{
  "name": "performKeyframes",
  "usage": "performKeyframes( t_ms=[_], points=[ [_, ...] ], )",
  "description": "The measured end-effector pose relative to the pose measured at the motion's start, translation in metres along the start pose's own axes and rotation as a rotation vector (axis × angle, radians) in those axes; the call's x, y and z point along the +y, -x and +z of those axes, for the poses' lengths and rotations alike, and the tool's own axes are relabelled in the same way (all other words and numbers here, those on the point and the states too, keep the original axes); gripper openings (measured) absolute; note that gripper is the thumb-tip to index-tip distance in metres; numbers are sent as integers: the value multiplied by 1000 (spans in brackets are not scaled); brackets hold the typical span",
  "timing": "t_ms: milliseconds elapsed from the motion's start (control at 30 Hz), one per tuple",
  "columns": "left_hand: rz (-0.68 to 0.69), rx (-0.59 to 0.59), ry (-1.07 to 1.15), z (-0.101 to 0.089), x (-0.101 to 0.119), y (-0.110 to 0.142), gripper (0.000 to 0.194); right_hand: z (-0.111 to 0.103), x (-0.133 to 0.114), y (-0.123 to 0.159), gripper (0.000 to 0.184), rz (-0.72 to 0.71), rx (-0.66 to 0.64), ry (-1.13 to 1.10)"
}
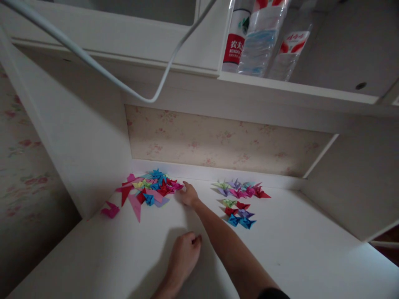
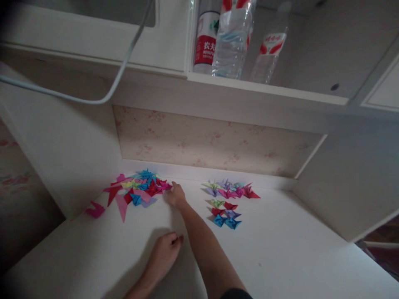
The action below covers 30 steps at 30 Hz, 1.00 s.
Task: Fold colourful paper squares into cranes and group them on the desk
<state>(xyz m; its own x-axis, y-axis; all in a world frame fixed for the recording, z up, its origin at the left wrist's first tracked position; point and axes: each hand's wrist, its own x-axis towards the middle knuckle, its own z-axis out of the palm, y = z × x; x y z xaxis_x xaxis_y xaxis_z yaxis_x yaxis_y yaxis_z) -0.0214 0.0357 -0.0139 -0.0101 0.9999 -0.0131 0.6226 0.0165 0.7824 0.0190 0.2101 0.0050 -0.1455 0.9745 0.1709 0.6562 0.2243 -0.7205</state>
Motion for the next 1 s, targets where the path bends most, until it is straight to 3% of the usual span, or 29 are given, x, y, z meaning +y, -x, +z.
performKeyframes(
  t_ms=[167, 367, 500, 667, 800, 900, 1000],
  points=[
    [-20, -11, 20, -2, 1, -1, 33, 1, 0, -13, 23, 65, 23, 59],
    [25, 22, 11, -2, 1, 1, 35, -18, 9, 8, 26, 109, 88, -46],
    [60, 29, 24, -1, -1, 1, 37, -41, 13, 57, 25, 86, 82, -199],
    [90, 64, 108, -4, -3, 0, 39, -73, 26, 144, 34, 69, 92, -390],
    [91, -9, 188, -12, 0, 4, 45, -89, 41, 202, 39, 166, 96, -660],
    [110, -51, 250, -18, 6, 10, 45, -92, 48, 227, 44, 236, 43, -772],
    [114, -109, 285, -23, 13, 16, 44, -90, 52, 235, 42, 209, 45, -825]
  ],
)
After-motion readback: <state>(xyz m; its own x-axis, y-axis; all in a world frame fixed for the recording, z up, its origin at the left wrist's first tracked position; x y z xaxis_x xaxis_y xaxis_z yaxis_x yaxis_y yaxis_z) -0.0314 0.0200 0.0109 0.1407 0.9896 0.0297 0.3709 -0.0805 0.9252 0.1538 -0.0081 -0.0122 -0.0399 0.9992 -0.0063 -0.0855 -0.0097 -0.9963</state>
